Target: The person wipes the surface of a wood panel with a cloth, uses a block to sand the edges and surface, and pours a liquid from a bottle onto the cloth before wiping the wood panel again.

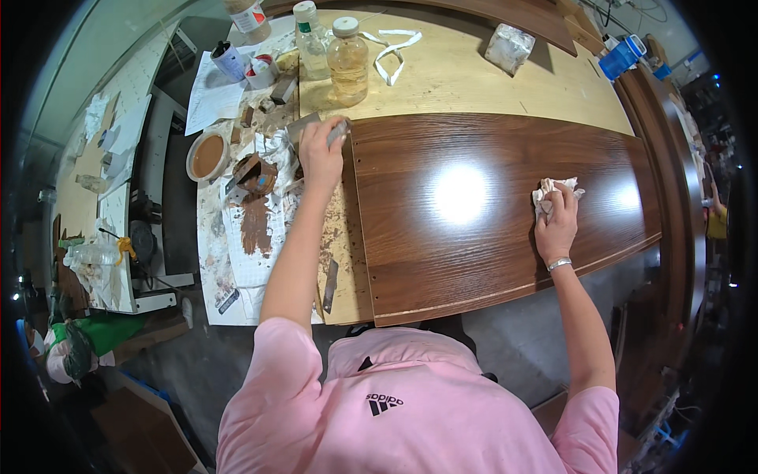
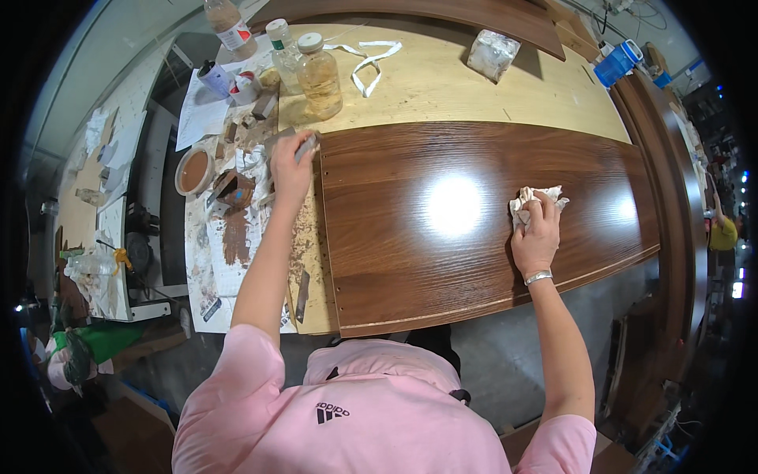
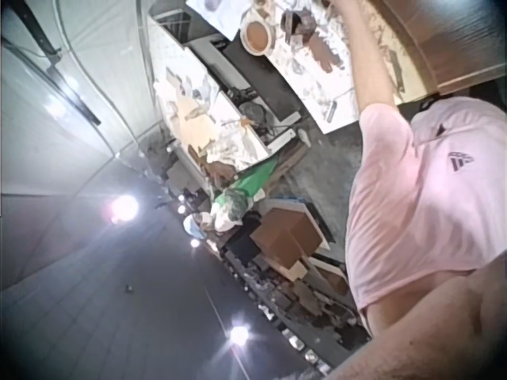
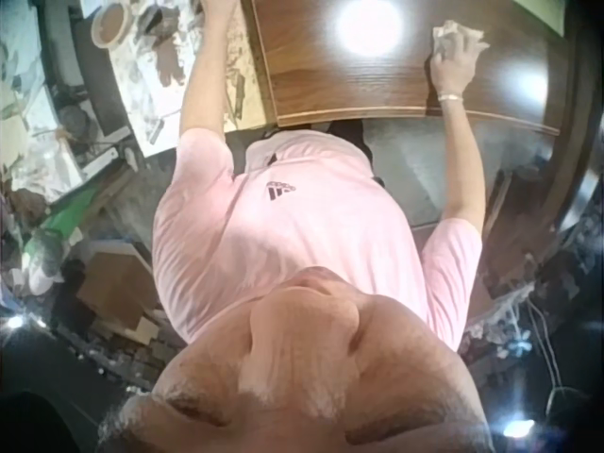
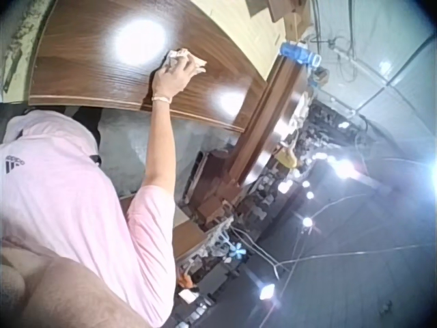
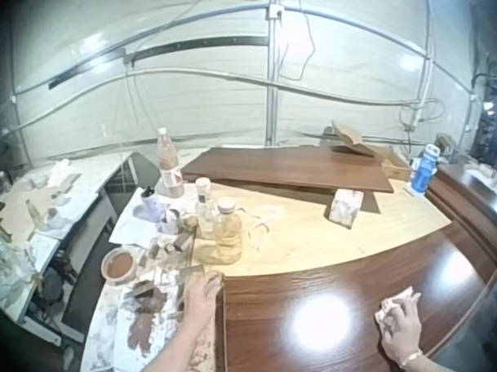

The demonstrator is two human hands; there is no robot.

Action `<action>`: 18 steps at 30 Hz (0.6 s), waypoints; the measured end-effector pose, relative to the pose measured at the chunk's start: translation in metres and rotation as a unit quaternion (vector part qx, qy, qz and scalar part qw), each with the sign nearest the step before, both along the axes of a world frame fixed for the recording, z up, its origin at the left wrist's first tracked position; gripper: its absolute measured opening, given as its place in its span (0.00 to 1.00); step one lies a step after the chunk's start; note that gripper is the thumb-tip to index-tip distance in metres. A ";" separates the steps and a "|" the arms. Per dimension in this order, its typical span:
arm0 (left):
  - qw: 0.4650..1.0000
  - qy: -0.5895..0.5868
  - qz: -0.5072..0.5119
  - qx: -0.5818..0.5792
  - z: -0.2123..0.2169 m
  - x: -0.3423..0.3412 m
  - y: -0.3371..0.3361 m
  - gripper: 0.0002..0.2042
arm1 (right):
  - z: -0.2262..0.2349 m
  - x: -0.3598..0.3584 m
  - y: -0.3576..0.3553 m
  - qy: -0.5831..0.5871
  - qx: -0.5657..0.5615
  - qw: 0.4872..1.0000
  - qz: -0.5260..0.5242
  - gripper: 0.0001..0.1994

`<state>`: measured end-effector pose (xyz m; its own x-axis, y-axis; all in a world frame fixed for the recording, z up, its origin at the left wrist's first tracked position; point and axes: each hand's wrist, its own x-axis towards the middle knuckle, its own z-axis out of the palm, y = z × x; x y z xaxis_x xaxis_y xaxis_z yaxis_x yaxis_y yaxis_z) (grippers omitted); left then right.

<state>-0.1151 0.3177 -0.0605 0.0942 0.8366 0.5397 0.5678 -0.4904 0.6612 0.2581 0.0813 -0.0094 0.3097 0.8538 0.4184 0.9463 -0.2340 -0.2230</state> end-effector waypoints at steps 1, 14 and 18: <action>1.000 0.008 0.010 0.014 0.001 -0.001 0.010 0.18 | 0.001 -0.002 0.001 0.000 0.001 1.000 0.003 0.16; 0.960 -0.212 -0.013 -0.183 0.028 -0.067 -0.111 0.10 | -0.003 0.002 -0.006 0.010 -0.002 1.000 -0.007 0.17; 0.970 -0.191 0.124 -0.084 0.054 -0.172 -0.061 0.05 | -0.007 0.004 -0.004 0.006 0.001 1.000 -0.002 0.18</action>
<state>-0.2875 0.2562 -0.0068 -0.3010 0.8869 0.3504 0.3519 -0.2383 0.9052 0.2620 0.0778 -0.0159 0.3186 0.8520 0.4154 0.9424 -0.2378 -0.2350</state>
